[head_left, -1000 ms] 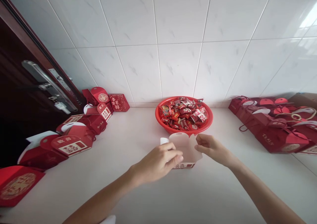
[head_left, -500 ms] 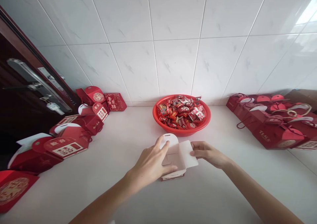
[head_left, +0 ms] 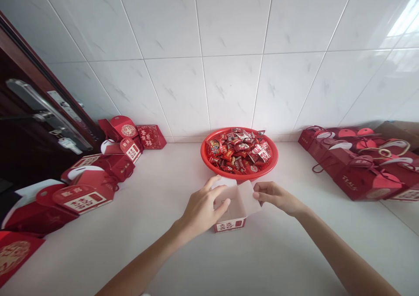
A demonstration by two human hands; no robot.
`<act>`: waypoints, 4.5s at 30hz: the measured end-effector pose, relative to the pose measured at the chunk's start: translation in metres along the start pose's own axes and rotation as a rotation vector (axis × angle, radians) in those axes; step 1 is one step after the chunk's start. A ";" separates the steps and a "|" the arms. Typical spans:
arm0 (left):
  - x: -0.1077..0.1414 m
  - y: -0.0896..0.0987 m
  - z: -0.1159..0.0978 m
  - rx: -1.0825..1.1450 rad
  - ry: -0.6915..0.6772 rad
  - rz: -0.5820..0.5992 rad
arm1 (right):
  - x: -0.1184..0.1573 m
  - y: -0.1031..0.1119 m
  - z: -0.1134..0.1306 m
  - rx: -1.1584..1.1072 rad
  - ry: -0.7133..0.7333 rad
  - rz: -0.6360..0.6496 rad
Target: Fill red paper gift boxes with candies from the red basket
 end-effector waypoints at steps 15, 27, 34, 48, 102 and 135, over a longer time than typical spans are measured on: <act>-0.074 0.032 0.009 0.463 0.099 -0.007 | -0.065 0.106 0.085 0.746 0.380 -0.683; -0.133 -0.062 0.044 0.570 0.153 0.203 | -0.103 0.076 0.054 0.861 0.402 -0.533; -0.129 -0.086 0.053 0.632 0.293 0.229 | -0.101 0.068 0.049 0.937 0.472 -0.540; -0.127 -0.075 0.048 0.831 0.300 0.184 | -0.101 0.033 0.051 -0.386 0.162 -0.365; -0.149 -0.065 0.054 0.964 0.380 -0.109 | -0.093 0.038 0.051 -0.292 0.261 -0.471; -0.133 -0.052 0.100 0.681 0.521 -0.057 | -0.091 0.050 0.047 -0.522 0.206 -0.617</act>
Point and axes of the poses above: each hand's wrist, its own x-axis away from the middle knuckle, its own y-axis out of the back of the hand, z = x × y, the point moved 8 cm from there along -x, towards the middle knuckle, and after that the axes turned 14 degrees about -z, right-handed, at the moved point
